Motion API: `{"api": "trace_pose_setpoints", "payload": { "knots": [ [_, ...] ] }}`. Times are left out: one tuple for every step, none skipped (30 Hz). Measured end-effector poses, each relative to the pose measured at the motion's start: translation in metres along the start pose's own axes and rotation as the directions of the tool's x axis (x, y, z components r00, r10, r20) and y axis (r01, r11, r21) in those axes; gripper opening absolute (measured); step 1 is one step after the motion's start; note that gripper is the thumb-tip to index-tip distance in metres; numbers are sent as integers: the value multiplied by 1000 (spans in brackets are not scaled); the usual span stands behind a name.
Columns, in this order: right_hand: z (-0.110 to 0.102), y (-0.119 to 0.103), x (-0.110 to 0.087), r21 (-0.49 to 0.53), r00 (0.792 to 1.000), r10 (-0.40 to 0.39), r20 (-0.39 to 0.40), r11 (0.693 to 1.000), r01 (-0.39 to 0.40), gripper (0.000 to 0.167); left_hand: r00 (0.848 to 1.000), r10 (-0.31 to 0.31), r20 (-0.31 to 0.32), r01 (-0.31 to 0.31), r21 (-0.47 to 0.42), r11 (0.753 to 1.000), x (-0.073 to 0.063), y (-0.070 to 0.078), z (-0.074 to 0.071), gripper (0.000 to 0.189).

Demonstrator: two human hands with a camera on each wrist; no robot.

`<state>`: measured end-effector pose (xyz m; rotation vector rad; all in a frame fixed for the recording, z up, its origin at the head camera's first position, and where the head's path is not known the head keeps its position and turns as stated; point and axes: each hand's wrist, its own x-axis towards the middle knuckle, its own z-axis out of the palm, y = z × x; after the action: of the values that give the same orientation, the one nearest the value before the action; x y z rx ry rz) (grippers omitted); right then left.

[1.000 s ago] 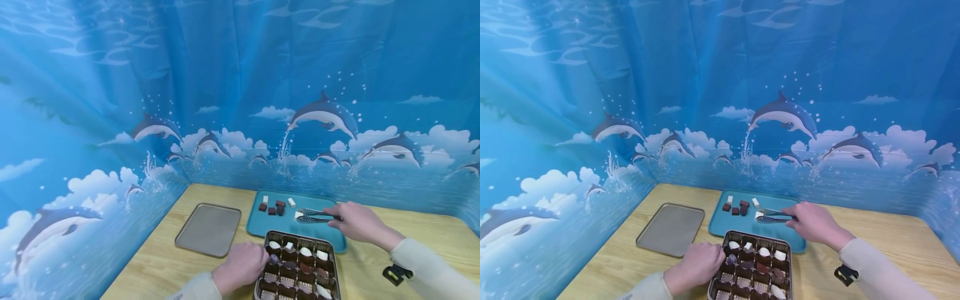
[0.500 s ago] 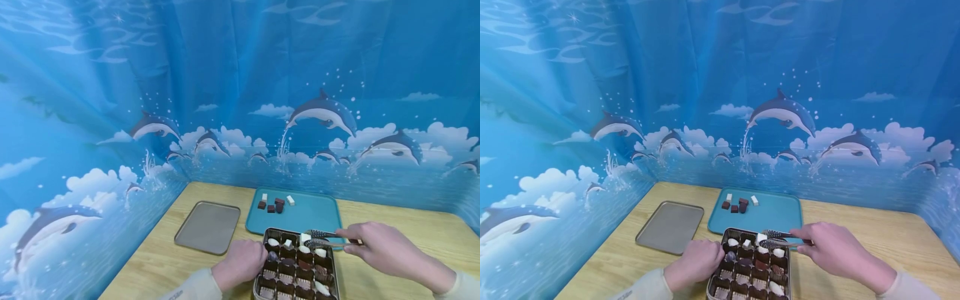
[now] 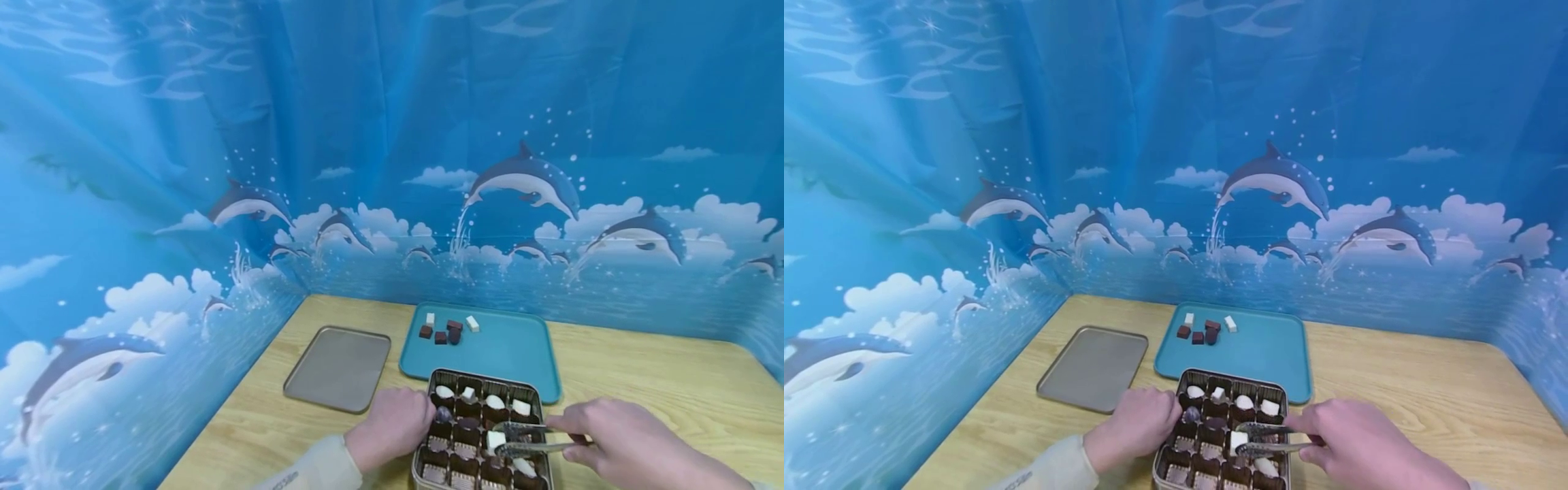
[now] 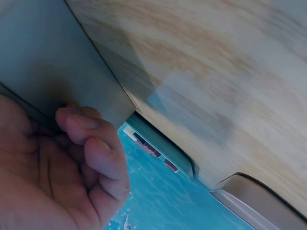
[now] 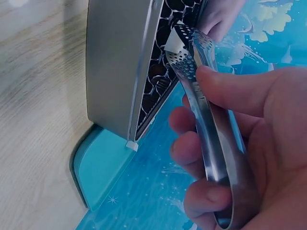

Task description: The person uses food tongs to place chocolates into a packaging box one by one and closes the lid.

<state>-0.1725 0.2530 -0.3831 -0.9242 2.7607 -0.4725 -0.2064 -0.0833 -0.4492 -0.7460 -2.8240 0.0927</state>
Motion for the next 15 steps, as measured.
{"api": "trace_pose_setpoints", "payload": {
  "knots": [
    [1, 0, 0, 8, 1000, 2, 3, 1000, -2, 42, 1000, -1, 1, 1, -4, 1000, 0, 0, 0, 42],
    [1, -1, 1, 9, 1000, 3, 6, 1000, -3, 42, 1000, 0, -1, 0, -6, 1000, 0, 0, 0, 42],
    [1, -1, 1, 13, 1000, 8, 9, 1000, -8, 42, 1000, -2, -1, 2, -7, 1000, 0, 0, 0, 42],
    [1, -1, 1, 8, 1000, 18, 10, 1000, -18, 42, 1000, -3, -1, 3, -8, 1000, 0, 0, 0, 42],
    [0, -2, 2, 0, 1000, 25, 6, 1000, -25, 43, 1000, -5, -1, 5, -10, 1000, 0, 0, 0, 43],
    [0, -2, 2, -2, 999, 32, 2, 999, -32, 43, 1000, -7, -2, 7, -10, 1000, 0, 0, 0, 43],
    [-1, -1, 2, -5, 999, 47, -4, 999, -47, 45, 1000, -10, -5, 10, -7, 1000, 0, 0, 0, 43],
    [-1, -2, 3, -9, 998, 53, -17, 999, -53, 47, 1000, -15, -7, 15, -10, 1000, -1, 0, 0, 43],
    [-2, -3, 4, -8, 997, 61, -37, 998, -62, 49, 1000, -19, -9, 19, -9, 1000, -1, 0, 0, 43],
    [-3, -3, 6, -18, 996, 66, -62, 998, -67, 50, 1000, -21, -14, 21, -6, 1000, 0, 0, 1, 43],
    [-4, -3, 8, -15, 994, 69, -89, 997, -71, 50, 1000, -21, -16, 21, 0, 1000, -1, 0, 1, 43],
    [-4, -3, 11, -15, 990, 75, -115, 997, -77, 51, 1000, -22, -18, 22, 6, 1000, -1, 0, 1, 43],
    [-5, -3, 15, -16, 986, 85, -144, 996, -88, 51, 999, -24, -21, 25, 9, 1000, -1, 0, 1, 43],
    [-6, -3, 19, -15, 981, 88, -174, 996, -92, 51, 1000, -20, -19, 21, 15, 1000, -1, 1, 1, 43],
    [-7, -2, 24, -14, 975, 103, -199, 994, -108, 51, 1000, -16, -17, 16, 19, 1000, -1, 1, 1, 42]
  ]
}}
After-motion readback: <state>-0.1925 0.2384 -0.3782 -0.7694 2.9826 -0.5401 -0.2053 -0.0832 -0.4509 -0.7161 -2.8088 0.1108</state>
